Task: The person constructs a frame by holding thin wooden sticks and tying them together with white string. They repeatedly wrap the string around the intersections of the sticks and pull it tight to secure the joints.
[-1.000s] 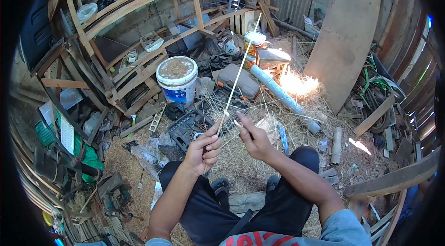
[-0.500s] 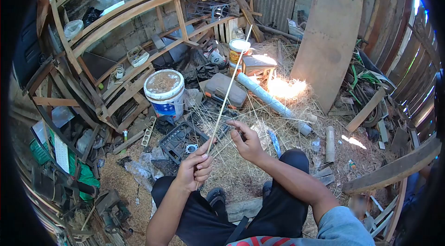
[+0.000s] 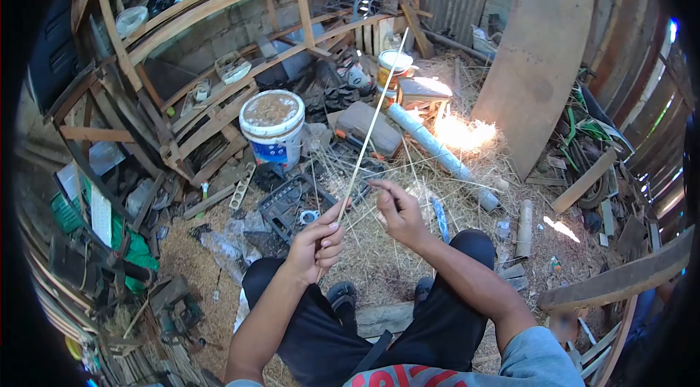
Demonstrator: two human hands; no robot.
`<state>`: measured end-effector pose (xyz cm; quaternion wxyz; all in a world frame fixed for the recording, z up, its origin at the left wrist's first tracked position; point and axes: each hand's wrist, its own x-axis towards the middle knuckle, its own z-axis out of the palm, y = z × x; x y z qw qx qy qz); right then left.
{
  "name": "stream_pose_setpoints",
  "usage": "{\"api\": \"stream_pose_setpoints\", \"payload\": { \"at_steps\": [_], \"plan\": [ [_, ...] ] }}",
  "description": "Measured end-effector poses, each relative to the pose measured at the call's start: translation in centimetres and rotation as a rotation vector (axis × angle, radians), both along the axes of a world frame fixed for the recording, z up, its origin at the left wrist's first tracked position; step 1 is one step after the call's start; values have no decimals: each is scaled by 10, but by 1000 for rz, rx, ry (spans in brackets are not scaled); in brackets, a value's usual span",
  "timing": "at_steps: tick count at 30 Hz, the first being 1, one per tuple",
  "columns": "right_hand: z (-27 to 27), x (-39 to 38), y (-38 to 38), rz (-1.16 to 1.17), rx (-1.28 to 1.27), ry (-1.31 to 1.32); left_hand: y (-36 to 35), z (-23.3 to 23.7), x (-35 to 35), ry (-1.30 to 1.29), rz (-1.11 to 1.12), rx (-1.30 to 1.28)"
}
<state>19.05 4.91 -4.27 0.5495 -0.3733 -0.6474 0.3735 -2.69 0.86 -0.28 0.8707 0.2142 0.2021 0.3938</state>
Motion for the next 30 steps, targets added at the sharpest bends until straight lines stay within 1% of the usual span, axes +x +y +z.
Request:
{"api": "stream_pose_setpoints", "payload": {
  "at_steps": [2, 3, 6, 7, 13, 16, 19, 22, 25, 28, 30],
  "plan": [
    [-7, 0, 2, 10, 10, 53, 1, -1, 0, -22, 25, -3],
    [-6, 2, 1, 31, -14, 30, 1, -3, 0, -21, 36, 7],
    [1, -1, -2, -5, 27, 24, 0, 0, -1, -3, 49, 4],
    [5, -2, -3, -14, 61, -14, 1, -3, -1, -13, 48, 6],
    [0, -5, 3, 45, 178, -34, 3, -1, 1, 57, 121, 12],
    [-2, -4, 4, 42, 193, -109, 3, 2, 2, 66, 148, -2],
    [5, 2, 4, 143, 326, -320, 5, -4, 0, 64, 135, 35],
    [10, 1, -4, 257, 405, -544, 4, -3, -1, 90, 161, 14],
    [8, -7, -12, 260, 467, -601, 3, -1, 0, 150, 164, 53],
    [15, -6, -14, 186, 521, -730, 1, -4, -2, 149, 154, 61],
    [10, -6, -13, 117, 549, -792, 1, -3, -2, 116, 146, 39]
  ]
}}
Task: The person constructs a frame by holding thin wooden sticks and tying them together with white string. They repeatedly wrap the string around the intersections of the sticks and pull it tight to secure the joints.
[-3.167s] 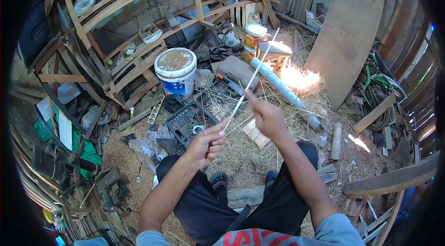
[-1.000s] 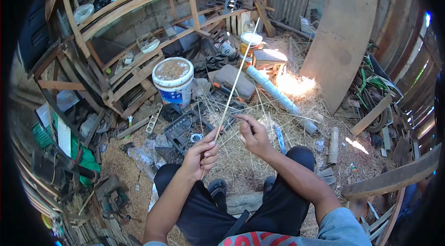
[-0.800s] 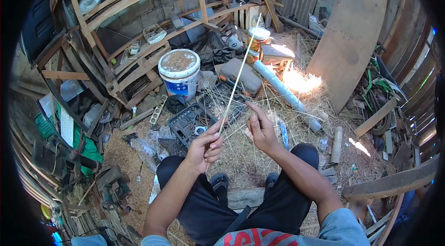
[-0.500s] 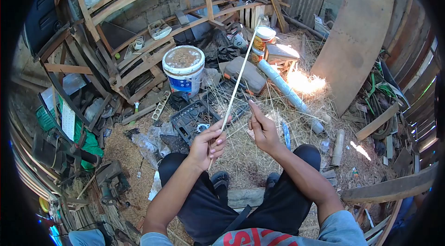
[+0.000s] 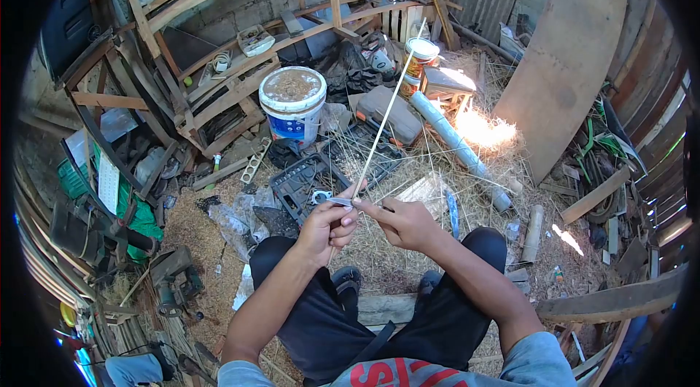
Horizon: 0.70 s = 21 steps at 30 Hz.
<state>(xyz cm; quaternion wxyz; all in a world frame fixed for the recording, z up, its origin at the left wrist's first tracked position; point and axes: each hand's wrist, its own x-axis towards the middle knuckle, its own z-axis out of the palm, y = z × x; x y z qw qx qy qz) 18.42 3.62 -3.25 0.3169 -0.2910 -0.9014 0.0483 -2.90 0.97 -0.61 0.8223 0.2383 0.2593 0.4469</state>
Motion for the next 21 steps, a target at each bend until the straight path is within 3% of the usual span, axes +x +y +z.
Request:
{"api": "stream_pose_setpoints", "payload": {
  "at_steps": [4, 8, 10, 12, 16, 18, 21],
  "plan": [
    [-1, -1, -1, -94, 57, -35, 0, 2, 1, -14, -2, -3],
    [-2, 10, 26, -323, 38, 168, -7, 0, 5, 52, -44, 1],
    [8, 36, 46, -441, -85, 285, -19, -5, 9, 108, -102, -22],
    [3, 66, 73, -514, -40, 435, -29, -6, 12, 166, -185, -33],
    [-13, 131, 112, -764, -56, 457, -40, -12, 5, 207, -299, -39],
    [-24, 161, 131, -833, -184, 632, -40, -15, -1, 283, -326, -19],
    [-25, 185, 135, -885, -674, 1194, -39, -12, -4, 261, -349, -39]
  ]
}}
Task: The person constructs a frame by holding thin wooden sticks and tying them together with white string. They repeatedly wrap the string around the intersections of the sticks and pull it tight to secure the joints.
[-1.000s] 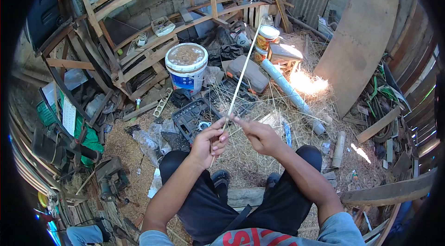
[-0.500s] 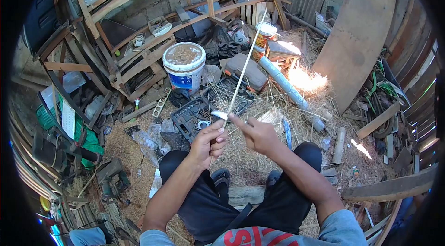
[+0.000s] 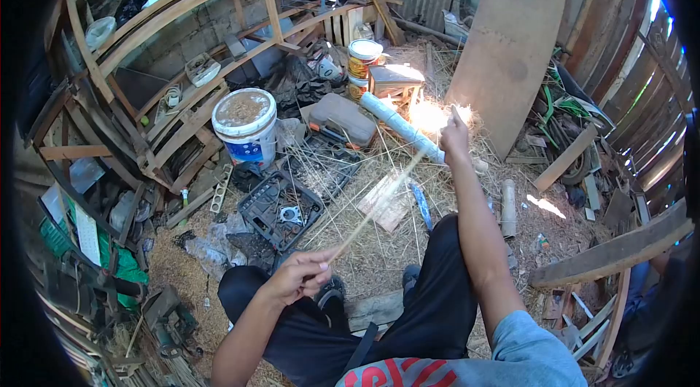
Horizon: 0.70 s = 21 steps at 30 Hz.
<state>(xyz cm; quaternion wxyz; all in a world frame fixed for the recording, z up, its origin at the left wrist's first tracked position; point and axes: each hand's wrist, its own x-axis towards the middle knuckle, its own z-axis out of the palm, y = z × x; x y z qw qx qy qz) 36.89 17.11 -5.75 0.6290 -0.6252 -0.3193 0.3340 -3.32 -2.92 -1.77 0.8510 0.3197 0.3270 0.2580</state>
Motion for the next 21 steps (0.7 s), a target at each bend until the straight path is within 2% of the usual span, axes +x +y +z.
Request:
{"api": "stream_pose_setpoints", "payload": {
  "at_steps": [3, 6, 8, 9, 10, 12, 21],
  "plan": [
    [-16, -12, -6, -9, 18, -20, 12, 6, 1, -119, 150, 47],
    [9, -85, -60, 240, 242, -193, 25, 21, 8, -119, 297, 88],
    [15, -130, -93, 472, 415, -488, 33, 22, 10, -159, 339, 142],
    [19, -149, -109, 592, 419, -613, 36, 21, 12, -183, 374, 129],
    [28, -182, -132, 747, 688, -772, 38, 21, 12, -202, 408, 117],
    [31, -190, -149, 851, 635, -999, 39, 24, 16, -218, 446, 101],
    [22, -178, -132, 702, 581, -1279, 42, 12, 14, -244, 378, 89]
  ]
}}
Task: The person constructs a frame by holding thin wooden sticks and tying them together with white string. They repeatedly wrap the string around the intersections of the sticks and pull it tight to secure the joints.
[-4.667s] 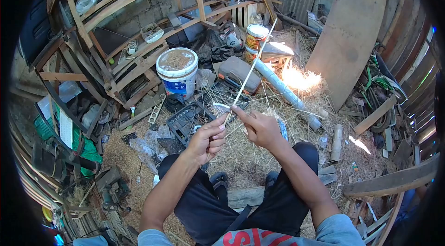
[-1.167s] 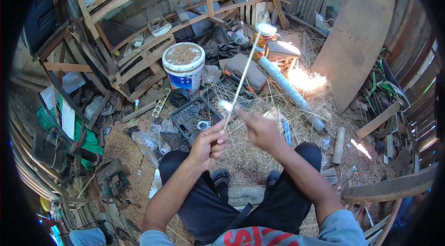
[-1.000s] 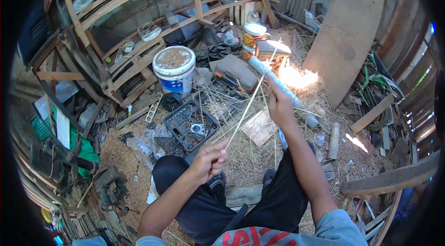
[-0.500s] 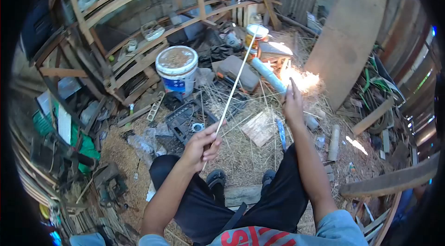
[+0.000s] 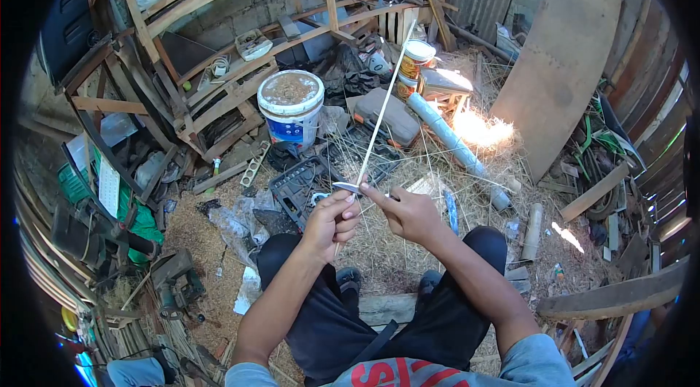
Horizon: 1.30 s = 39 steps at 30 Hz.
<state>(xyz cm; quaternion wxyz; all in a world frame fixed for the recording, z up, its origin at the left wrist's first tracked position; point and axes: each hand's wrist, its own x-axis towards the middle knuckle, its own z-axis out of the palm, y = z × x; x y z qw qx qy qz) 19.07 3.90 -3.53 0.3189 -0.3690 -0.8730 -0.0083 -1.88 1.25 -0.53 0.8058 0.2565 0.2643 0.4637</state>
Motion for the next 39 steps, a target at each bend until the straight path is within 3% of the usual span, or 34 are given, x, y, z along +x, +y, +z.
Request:
{"api": "stream_pose_setpoints", "payload": {
  "at_steps": [7, 11, 26, 29, 32, 36, 39],
  "plan": [
    [10, 0, 2, -2, 56, 0, -4, 6, 0, -17, 14, -15],
    [3, 22, 38, -170, 55, 221, -20, 4, -1, 0, -46, -54],
    [4, 61, 79, -301, 70, 215, -52, -1, -31, 45, -125, -159],
    [6, 75, 93, -449, -136, 481, -70, 2, -34, 137, -147, -225],
    [10, 93, 101, -494, -164, 458, -87, 0, -40, 36, -156, -284],
    [-4, 100, 114, -546, -150, 527, -87, 5, -40, 46, -156, -284],
    [-5, 101, 114, -613, -178, 439, -89, 11, -41, 66, -149, -305]
  ]
}}
